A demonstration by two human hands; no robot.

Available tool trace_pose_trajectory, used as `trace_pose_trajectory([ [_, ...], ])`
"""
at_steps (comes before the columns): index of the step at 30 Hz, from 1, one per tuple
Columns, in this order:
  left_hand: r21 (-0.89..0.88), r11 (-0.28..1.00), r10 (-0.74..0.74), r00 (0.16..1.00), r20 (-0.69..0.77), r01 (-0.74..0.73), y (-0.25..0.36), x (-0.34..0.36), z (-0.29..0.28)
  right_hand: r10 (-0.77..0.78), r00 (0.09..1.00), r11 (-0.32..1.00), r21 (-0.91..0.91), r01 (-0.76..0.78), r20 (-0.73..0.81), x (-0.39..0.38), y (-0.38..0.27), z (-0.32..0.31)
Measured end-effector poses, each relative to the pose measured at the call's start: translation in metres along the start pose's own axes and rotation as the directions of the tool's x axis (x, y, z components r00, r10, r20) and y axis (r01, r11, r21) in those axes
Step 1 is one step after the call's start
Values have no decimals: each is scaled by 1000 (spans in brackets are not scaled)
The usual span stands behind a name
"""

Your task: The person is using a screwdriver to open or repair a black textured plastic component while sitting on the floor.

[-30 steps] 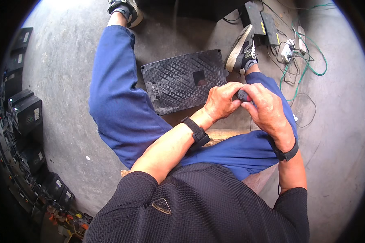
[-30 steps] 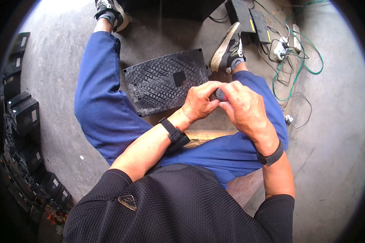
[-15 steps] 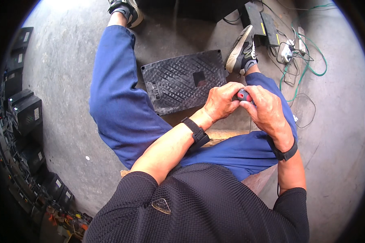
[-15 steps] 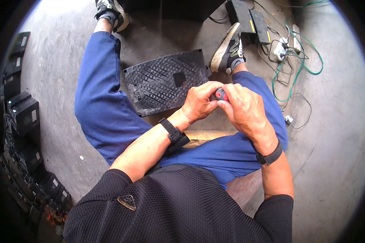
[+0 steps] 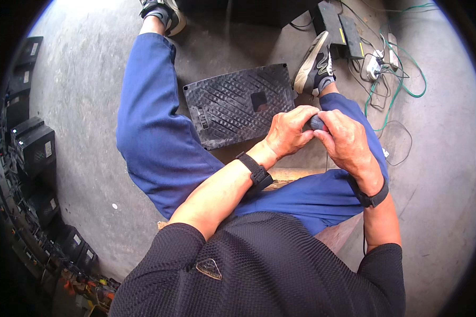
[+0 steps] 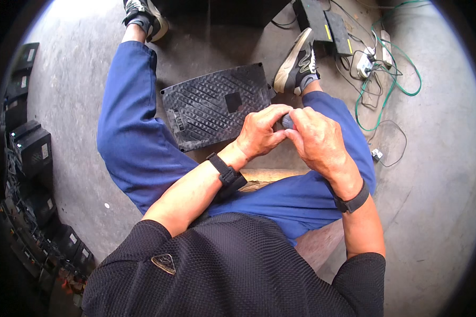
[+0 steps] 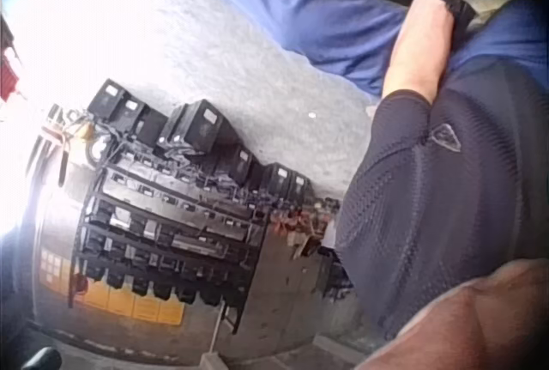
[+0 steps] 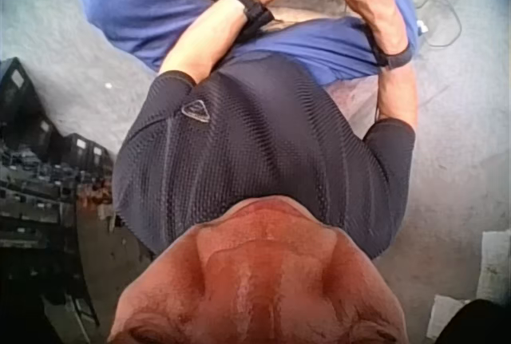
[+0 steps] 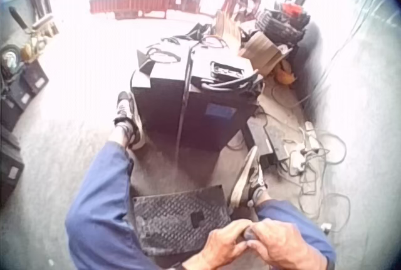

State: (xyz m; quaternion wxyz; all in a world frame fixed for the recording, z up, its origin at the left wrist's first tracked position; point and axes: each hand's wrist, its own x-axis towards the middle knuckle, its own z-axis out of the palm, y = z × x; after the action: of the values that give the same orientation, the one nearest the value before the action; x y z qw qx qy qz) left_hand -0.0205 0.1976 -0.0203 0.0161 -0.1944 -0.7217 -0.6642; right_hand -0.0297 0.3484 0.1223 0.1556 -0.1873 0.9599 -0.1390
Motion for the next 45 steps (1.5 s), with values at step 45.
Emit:
trace_pose_trajectory([
  [45, -34, 994, -103, 994, 39, 105, 1, 2, 1, 8, 999, 998, -67, -6, 37, -3, -2, 4],
])
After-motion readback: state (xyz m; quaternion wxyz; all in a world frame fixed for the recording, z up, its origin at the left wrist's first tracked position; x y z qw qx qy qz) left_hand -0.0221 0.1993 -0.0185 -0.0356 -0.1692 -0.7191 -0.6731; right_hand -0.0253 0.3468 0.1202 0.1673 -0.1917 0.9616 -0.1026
